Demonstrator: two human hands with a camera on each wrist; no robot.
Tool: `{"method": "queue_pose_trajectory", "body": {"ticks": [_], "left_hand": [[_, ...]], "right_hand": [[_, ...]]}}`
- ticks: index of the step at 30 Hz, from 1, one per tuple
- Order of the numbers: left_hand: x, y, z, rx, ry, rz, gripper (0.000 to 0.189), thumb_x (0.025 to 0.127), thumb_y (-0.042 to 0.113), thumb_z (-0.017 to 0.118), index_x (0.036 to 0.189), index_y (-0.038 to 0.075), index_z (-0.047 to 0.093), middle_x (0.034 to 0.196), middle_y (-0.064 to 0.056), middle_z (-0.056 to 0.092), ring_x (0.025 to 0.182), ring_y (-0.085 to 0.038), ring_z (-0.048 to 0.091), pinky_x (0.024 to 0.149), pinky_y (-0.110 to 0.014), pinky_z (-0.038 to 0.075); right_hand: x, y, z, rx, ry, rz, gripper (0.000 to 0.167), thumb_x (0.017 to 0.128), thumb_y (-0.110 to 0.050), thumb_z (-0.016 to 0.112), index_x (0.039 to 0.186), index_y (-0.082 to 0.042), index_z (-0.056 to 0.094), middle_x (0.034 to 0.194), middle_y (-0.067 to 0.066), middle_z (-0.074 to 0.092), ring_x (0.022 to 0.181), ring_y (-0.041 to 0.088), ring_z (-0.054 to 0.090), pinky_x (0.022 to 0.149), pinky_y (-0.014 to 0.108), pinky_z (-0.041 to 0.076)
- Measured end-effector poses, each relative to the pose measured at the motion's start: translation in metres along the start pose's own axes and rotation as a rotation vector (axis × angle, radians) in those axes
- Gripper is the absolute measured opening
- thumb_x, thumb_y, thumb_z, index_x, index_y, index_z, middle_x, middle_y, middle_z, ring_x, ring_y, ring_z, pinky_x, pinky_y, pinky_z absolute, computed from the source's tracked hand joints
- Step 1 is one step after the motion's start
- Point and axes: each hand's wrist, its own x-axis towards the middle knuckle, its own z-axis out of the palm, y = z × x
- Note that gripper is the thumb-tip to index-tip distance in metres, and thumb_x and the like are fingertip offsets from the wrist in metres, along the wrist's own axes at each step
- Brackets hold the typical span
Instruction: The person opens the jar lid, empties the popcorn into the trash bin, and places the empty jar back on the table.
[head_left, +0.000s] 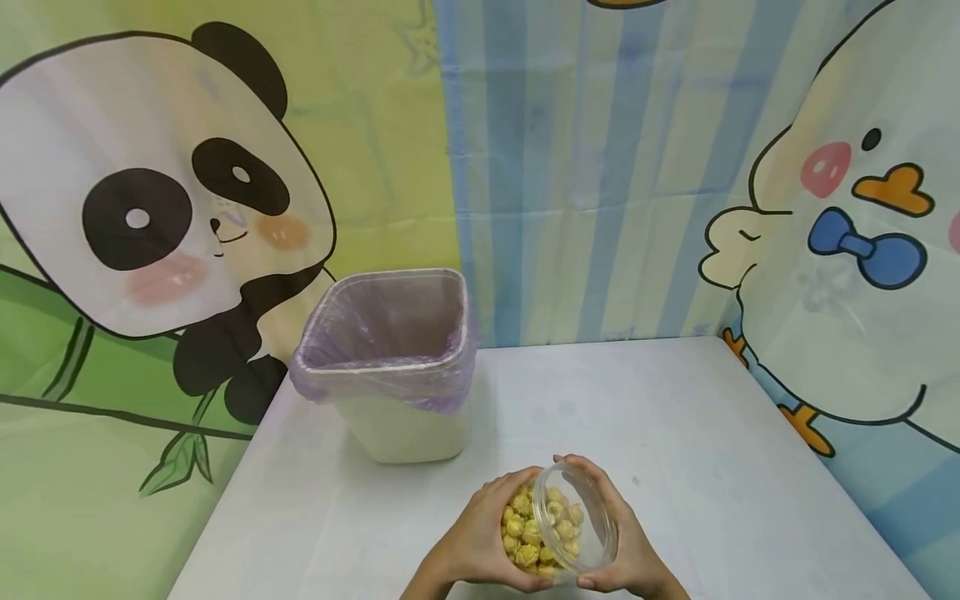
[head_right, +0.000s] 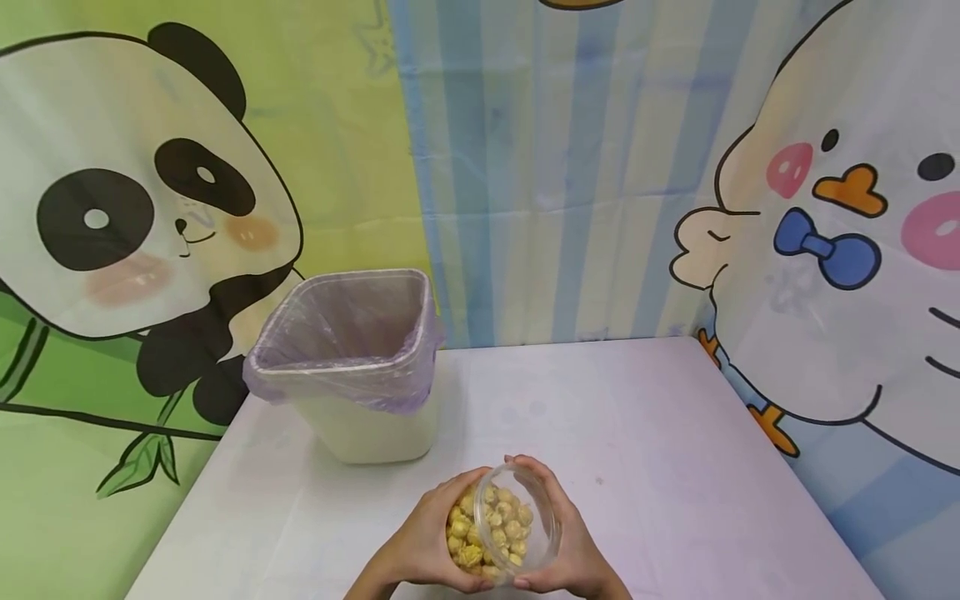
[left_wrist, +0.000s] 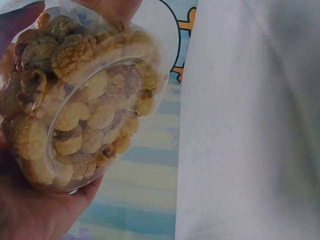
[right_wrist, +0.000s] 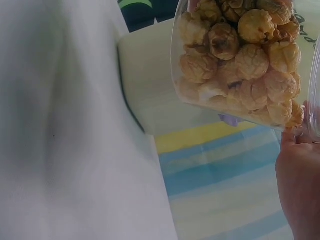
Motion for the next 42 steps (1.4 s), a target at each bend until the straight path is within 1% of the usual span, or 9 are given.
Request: {"method": "queue_pose_trajectory", "body": {"ticks": [8,10,15,18,22,24,30,35,42], "left_hand": [[-0.006,0.001,-0.003,-0.076,-0.049,0.006,0.104,0.057,0.043,0.085,0.142,0.028,0.028,0.126,0.009,0.05,0.108,-0.009,0.049,0.089,-0.039,0.042],[-0.006,0.0,-0.002,-0.096,-0.053,0.033,0.103,0.059,0.041,0.084,0.143,0.025,0.027,0.125,0.007,0.05,0.107,-0.01,0.05,0.089,-0.038,0.043],[-0.004,-0.004,-0.001,-0.218,-0.062,0.119,0.099,0.06,0.029,0.086,0.141,0.016,0.03,0.123,0.003,0.052,0.102,-0.01,0.055,0.085,-0.028,0.048],[-0.003,-0.005,-0.001,-0.268,-0.08,0.137,0.098,0.059,0.025,0.086,0.14,0.013,0.031,0.122,0.001,0.053,0.101,-0.01,0.056,0.083,-0.026,0.049],[-0.001,-0.006,-0.003,-0.274,-0.12,0.129,0.098,0.06,0.024,0.086,0.14,0.015,0.028,0.121,0.001,0.052,0.101,-0.009,0.055,0.083,-0.026,0.049],[-0.002,-0.005,-0.006,-0.242,-0.133,0.117,0.099,0.061,0.025,0.086,0.139,0.016,0.026,0.12,0.003,0.051,0.101,-0.008,0.055,0.083,-0.025,0.048],[-0.009,-0.004,-0.017,-0.247,-0.162,0.069,0.101,0.059,0.025,0.088,0.137,0.016,0.023,0.122,0.003,0.05,0.103,-0.009,0.054,0.085,-0.026,0.047],[-0.011,-0.005,-0.017,-0.257,-0.161,0.12,0.106,0.059,0.022,0.088,0.139,0.015,0.02,0.126,0.0,0.048,0.107,-0.011,0.053,0.087,-0.028,0.047],[-0.011,-0.007,-0.013,-0.218,-0.133,0.133,0.098,0.062,0.025,0.085,0.137,0.015,0.024,0.12,0.002,0.05,0.101,-0.008,0.055,0.083,-0.025,0.048]], "right_hand": [[-0.002,0.006,0.005,-0.004,-0.047,-0.063,0.097,0.07,-0.01,0.076,0.14,0.012,0.013,0.142,0.032,0.021,0.131,0.036,0.029,0.097,0.041,0.04],[-0.002,0.007,0.005,-0.001,-0.058,-0.074,0.096,0.071,-0.011,0.076,0.139,0.013,0.012,0.142,0.033,0.021,0.131,0.037,0.028,0.096,0.042,0.04],[-0.002,0.009,0.006,0.012,-0.068,-0.075,0.095,0.072,-0.012,0.075,0.139,0.013,0.013,0.142,0.033,0.021,0.132,0.037,0.027,0.099,0.039,0.038],[-0.002,0.01,0.007,-0.002,-0.072,-0.089,0.094,0.072,-0.014,0.074,0.139,0.014,0.013,0.14,0.034,0.023,0.132,0.038,0.026,0.102,0.037,0.034],[-0.001,0.008,0.008,-0.012,-0.06,-0.084,0.092,0.074,-0.014,0.073,0.14,0.013,0.014,0.139,0.033,0.025,0.131,0.036,0.027,0.103,0.033,0.032],[0.001,0.007,0.008,-0.012,-0.052,-0.064,0.09,0.075,-0.014,0.072,0.14,0.011,0.015,0.14,0.031,0.025,0.132,0.035,0.027,0.104,0.032,0.031],[0.006,0.0,0.012,-0.061,-0.037,-0.012,0.091,0.073,-0.013,0.074,0.142,0.006,0.018,0.141,0.027,0.027,0.131,0.032,0.03,0.101,0.032,0.034],[0.009,-0.004,0.015,-0.071,-0.044,-0.041,0.092,0.073,-0.016,0.075,0.141,0.008,0.018,0.141,0.029,0.025,0.132,0.035,0.027,0.103,0.032,0.032],[0.009,-0.003,0.015,-0.017,-0.05,-0.011,0.091,0.072,-0.012,0.074,0.142,0.007,0.018,0.141,0.029,0.025,0.131,0.034,0.03,0.1,0.036,0.036]]}}
